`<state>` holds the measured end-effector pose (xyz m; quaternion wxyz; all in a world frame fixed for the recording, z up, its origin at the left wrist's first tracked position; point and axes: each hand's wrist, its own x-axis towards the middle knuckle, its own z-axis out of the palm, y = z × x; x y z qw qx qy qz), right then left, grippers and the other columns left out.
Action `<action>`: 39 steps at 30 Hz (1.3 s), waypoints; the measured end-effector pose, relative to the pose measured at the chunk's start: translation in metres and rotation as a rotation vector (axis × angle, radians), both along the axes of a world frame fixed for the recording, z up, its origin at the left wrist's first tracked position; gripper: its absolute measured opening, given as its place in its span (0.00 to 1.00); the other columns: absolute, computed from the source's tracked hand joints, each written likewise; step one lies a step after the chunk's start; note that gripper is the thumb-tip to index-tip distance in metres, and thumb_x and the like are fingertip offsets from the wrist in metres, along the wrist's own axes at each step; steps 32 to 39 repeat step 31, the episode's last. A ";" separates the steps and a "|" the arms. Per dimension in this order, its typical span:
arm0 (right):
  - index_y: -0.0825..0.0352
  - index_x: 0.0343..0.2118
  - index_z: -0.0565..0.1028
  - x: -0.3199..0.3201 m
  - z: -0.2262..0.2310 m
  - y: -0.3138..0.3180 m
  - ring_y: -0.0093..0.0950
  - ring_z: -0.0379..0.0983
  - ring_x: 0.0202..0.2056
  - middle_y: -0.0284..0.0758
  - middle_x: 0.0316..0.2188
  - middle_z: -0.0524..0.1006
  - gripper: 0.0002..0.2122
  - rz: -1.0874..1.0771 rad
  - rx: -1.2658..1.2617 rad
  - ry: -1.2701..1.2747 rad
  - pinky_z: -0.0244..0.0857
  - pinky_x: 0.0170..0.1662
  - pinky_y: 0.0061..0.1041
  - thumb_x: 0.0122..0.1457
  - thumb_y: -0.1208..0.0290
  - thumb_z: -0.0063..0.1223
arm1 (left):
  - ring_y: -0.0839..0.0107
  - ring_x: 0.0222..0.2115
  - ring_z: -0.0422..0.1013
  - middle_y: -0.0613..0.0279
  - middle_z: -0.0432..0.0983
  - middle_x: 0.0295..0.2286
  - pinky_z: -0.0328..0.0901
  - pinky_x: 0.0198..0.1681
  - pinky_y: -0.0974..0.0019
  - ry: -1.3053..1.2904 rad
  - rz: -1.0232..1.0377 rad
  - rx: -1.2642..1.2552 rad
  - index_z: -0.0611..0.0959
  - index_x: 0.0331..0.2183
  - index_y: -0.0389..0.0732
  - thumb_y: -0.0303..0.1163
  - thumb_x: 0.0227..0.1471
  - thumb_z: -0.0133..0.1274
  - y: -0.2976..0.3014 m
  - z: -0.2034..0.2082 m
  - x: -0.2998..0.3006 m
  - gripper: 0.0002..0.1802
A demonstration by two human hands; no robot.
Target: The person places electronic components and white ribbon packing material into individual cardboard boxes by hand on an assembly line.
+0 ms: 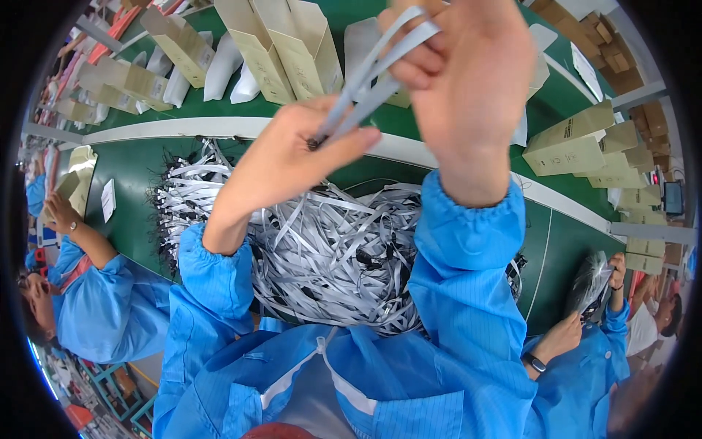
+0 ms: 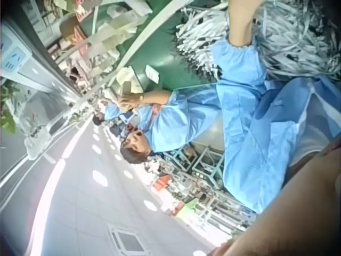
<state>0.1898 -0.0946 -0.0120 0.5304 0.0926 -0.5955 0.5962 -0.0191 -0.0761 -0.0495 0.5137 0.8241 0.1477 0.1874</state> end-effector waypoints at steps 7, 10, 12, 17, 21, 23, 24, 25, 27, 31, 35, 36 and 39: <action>0.69 0.57 0.65 -0.019 0.038 -0.049 0.26 0.72 0.43 0.38 0.42 0.72 0.23 -0.629 -0.408 -0.040 0.64 0.48 0.29 0.60 0.70 0.55 | 0.70 0.41 0.73 0.56 0.73 0.35 0.65 0.50 0.64 -0.404 0.051 -0.081 0.80 0.31 0.38 0.46 0.64 0.45 0.019 0.016 -0.015 0.21; 0.69 0.57 0.64 -0.053 0.021 -0.043 0.26 0.73 0.43 0.38 0.44 0.72 0.22 -0.741 -0.413 -0.216 0.65 0.48 0.26 0.61 0.72 0.55 | 0.75 0.32 0.67 0.65 0.73 0.30 0.61 0.32 0.70 -0.783 0.433 -0.613 0.76 0.48 0.41 0.52 0.65 0.39 0.011 0.021 0.000 0.25; 0.70 0.57 0.64 -0.067 0.020 -0.045 0.25 0.73 0.43 0.38 0.45 0.72 0.22 -0.816 -0.416 -0.311 0.65 0.48 0.25 0.61 0.73 0.54 | 0.76 0.30 0.67 0.65 0.73 0.28 0.61 0.31 0.70 -0.803 0.464 -0.776 0.74 0.50 0.41 0.55 0.64 0.37 0.011 0.028 -0.003 0.28; 0.69 0.55 0.68 -0.085 0.014 -0.031 0.27 0.75 0.42 0.40 0.46 0.75 0.19 -1.197 -0.053 -0.761 0.67 0.46 0.24 0.61 0.77 0.52 | 0.78 0.23 0.66 0.65 0.71 0.24 0.60 0.25 0.73 -0.823 -0.071 -1.125 0.70 0.54 0.42 0.66 0.60 0.27 0.047 0.002 -0.039 0.40; 0.68 0.52 0.73 -0.092 0.004 -0.027 0.24 0.76 0.37 0.41 0.43 0.78 0.18 -1.417 0.342 -0.631 0.69 0.39 0.22 0.58 0.78 0.55 | 0.81 0.15 0.53 0.71 0.64 0.19 0.47 0.18 0.75 -0.496 0.203 -0.784 0.67 0.57 0.42 0.70 0.58 0.21 0.005 0.027 -0.023 0.46; 0.66 0.51 0.75 -0.092 0.003 -0.033 0.22 0.77 0.33 0.42 0.39 0.80 0.19 -1.144 0.225 -0.749 0.69 0.34 0.21 0.55 0.79 0.57 | 0.83 0.12 0.47 0.75 0.61 0.16 0.42 0.16 0.76 -0.322 0.443 -0.608 0.66 0.59 0.42 0.70 0.57 0.19 0.000 0.026 -0.012 0.47; 0.66 0.51 0.75 -0.091 0.001 -0.034 0.22 0.77 0.33 0.42 0.39 0.80 0.19 -1.145 0.218 -0.758 0.69 0.34 0.21 0.55 0.79 0.57 | 0.83 0.12 0.47 0.75 0.61 0.16 0.41 0.16 0.75 -0.319 0.508 -0.532 0.67 0.58 0.42 0.71 0.57 0.18 0.002 0.022 -0.009 0.48; 0.66 0.52 0.74 -0.089 -0.001 -0.035 0.23 0.77 0.33 0.42 0.39 0.80 0.19 -1.160 0.205 -0.811 0.69 0.34 0.21 0.56 0.79 0.57 | 0.83 0.12 0.47 0.74 0.60 0.16 0.41 0.16 0.74 -0.316 0.573 -0.454 0.67 0.58 0.42 0.72 0.56 0.16 0.005 0.017 -0.006 0.50; 0.65 0.54 0.73 -0.086 -0.003 -0.036 0.24 0.77 0.31 0.43 0.38 0.80 0.20 -1.189 0.181 -0.915 0.68 0.34 0.20 0.57 0.79 0.56 | 0.83 0.12 0.47 0.74 0.60 0.16 0.40 0.16 0.73 -0.314 0.635 -0.381 0.68 0.58 0.41 0.72 0.55 0.15 0.011 0.010 -0.001 0.51; 0.64 0.57 0.71 -0.080 0.003 -0.038 0.29 0.76 0.30 0.44 0.38 0.80 0.21 -1.071 -0.039 -1.049 0.68 0.34 0.19 0.59 0.79 0.52 | 0.81 0.12 0.52 0.71 0.64 0.17 0.47 0.15 0.76 -0.290 0.437 -0.622 0.66 0.59 0.44 0.69 0.59 0.15 0.021 0.000 -0.010 0.47; 0.64 0.57 0.71 -0.080 0.003 -0.038 0.29 0.76 0.30 0.44 0.38 0.80 0.21 -1.071 -0.039 -1.049 0.68 0.34 0.19 0.59 0.79 0.52 | 0.81 0.12 0.52 0.71 0.64 0.17 0.47 0.15 0.76 -0.290 0.437 -0.622 0.66 0.59 0.44 0.69 0.59 0.15 0.021 0.000 -0.010 0.47; 0.64 0.57 0.71 -0.080 0.003 -0.038 0.29 0.76 0.30 0.44 0.38 0.80 0.21 -1.071 -0.039 -1.049 0.68 0.34 0.19 0.59 0.79 0.52 | 0.81 0.12 0.52 0.71 0.64 0.17 0.47 0.15 0.76 -0.290 0.437 -0.622 0.66 0.59 0.44 0.69 0.59 0.15 0.021 0.000 -0.010 0.47; 0.64 0.57 0.71 -0.080 0.003 -0.038 0.29 0.76 0.30 0.44 0.38 0.80 0.21 -1.071 -0.039 -1.049 0.68 0.34 0.19 0.59 0.79 0.52 | 0.81 0.12 0.52 0.71 0.64 0.17 0.47 0.15 0.76 -0.290 0.437 -0.622 0.66 0.59 0.44 0.69 0.59 0.15 0.021 0.000 -0.010 0.47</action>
